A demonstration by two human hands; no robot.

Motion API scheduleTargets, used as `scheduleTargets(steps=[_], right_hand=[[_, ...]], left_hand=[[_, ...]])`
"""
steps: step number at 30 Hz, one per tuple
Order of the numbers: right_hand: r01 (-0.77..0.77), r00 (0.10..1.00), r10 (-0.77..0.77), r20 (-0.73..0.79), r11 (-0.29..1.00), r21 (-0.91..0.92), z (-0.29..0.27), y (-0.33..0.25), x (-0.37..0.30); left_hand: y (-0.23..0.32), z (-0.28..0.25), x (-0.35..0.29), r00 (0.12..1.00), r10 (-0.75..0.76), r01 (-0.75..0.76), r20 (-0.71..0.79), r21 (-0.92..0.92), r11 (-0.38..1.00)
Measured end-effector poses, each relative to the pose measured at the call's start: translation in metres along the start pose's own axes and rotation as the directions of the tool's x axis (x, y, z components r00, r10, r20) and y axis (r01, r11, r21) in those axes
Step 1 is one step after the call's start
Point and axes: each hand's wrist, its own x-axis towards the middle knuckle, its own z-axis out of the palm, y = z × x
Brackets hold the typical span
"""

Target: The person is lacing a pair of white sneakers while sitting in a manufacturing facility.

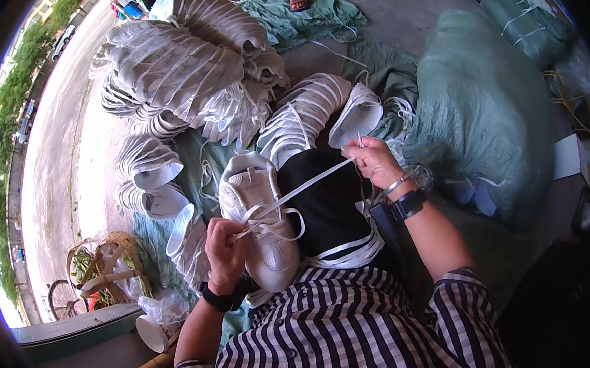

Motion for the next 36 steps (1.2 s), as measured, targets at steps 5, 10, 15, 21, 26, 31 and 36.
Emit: scheduleTargets(steps=[5,10,15,21,26,31,36], right_hand=[[-0.021,0.988,0.034,0.15,0.996,-0.088,0.022,-0.013,-0.022],[-0.014,0.935,0.042,0.353,0.997,-0.081,0.046,-0.031,-0.035],[-0.107,0.901,-0.008,0.433,0.965,0.241,0.043,-0.043,-0.039],[-0.072,0.9,0.033,0.436,0.995,0.073,0.043,-0.038,-0.043],[-0.066,0.88,0.002,0.474,0.991,0.118,0.045,-0.031,-0.041],[-0.127,0.893,0.036,0.448,0.976,0.175,0.046,-0.032,-0.037],[-0.103,0.981,0.035,0.192,0.929,0.356,-0.006,-0.026,-0.009]], left_hand=[[0.019,-0.006,-0.001,0.997,0.061,-0.068,0.045,0.163,0.984],[0.033,-0.019,0.019,0.928,0.241,-0.352,0.283,0.458,0.817],[0.047,-0.024,0.032,0.886,0.002,-0.266,0.464,0.505,0.821],[0.054,-0.033,0.04,0.773,-0.047,-0.294,0.632,0.424,0.857],[0.041,-0.035,0.047,0.767,0.33,-0.557,0.55,0.315,0.769],[0.008,-0.011,0.021,0.901,0.369,-0.43,0.226,0.368,0.825],[-0.004,-0.004,0.001,0.952,0.285,-0.306,0.114,0.273,0.912]])
